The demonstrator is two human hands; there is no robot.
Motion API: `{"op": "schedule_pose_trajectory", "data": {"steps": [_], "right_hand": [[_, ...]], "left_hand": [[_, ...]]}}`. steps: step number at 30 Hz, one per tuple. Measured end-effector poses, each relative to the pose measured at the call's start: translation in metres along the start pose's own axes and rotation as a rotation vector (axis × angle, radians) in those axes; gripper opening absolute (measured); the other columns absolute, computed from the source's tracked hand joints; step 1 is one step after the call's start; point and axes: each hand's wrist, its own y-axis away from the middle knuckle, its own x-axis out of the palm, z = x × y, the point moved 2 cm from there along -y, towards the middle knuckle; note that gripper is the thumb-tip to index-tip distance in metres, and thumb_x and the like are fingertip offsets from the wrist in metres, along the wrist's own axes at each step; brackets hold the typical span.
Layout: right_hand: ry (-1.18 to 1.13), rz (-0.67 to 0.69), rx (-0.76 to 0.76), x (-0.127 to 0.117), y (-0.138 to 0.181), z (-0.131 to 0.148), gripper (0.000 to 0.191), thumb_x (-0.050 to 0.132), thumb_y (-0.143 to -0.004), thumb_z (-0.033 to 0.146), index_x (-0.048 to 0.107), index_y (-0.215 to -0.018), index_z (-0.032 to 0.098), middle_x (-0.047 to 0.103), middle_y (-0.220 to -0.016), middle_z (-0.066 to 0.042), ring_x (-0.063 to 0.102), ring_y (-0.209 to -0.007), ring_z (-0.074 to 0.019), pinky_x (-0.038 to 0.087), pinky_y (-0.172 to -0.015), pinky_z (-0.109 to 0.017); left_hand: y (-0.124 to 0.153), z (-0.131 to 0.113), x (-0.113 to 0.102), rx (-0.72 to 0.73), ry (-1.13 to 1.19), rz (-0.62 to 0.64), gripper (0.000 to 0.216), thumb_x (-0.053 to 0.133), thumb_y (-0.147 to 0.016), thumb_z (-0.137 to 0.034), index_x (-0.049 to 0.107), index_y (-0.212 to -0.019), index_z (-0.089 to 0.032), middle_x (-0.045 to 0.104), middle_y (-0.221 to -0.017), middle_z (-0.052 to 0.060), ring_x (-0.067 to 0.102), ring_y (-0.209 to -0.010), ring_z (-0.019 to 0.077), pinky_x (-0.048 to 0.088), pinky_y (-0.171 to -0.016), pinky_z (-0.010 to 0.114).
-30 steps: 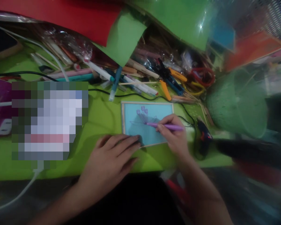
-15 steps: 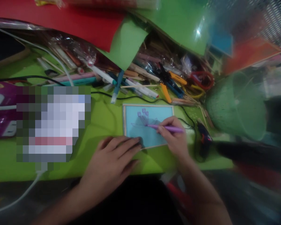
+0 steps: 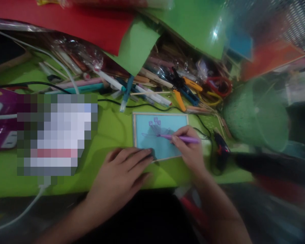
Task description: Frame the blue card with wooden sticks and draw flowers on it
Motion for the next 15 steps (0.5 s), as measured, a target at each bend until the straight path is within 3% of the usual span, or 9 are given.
{"op": "schedule_pose_trajectory", "data": {"steps": [15], "right_hand": [[-0.026, 0.000, -0.012, 0.0007, -0.0003, 0.0028, 0.010, 0.072, -0.087, 0.028, 0.064, -0.083, 0.024, 0.065, -0.072, 0.003, 0.060, -0.066, -0.0140, 0.046, -0.060, -0.027]], "left_hand": [[0.0013, 0.0009, 0.0012, -0.005, -0.004, 0.017, 0.024, 0.058, -0.105, -0.029, 0.070, -0.125, -0.026, 0.077, -0.130, 0.000, 0.068, -0.109, 0.0247, 0.045, -0.091, 0.044]]}}
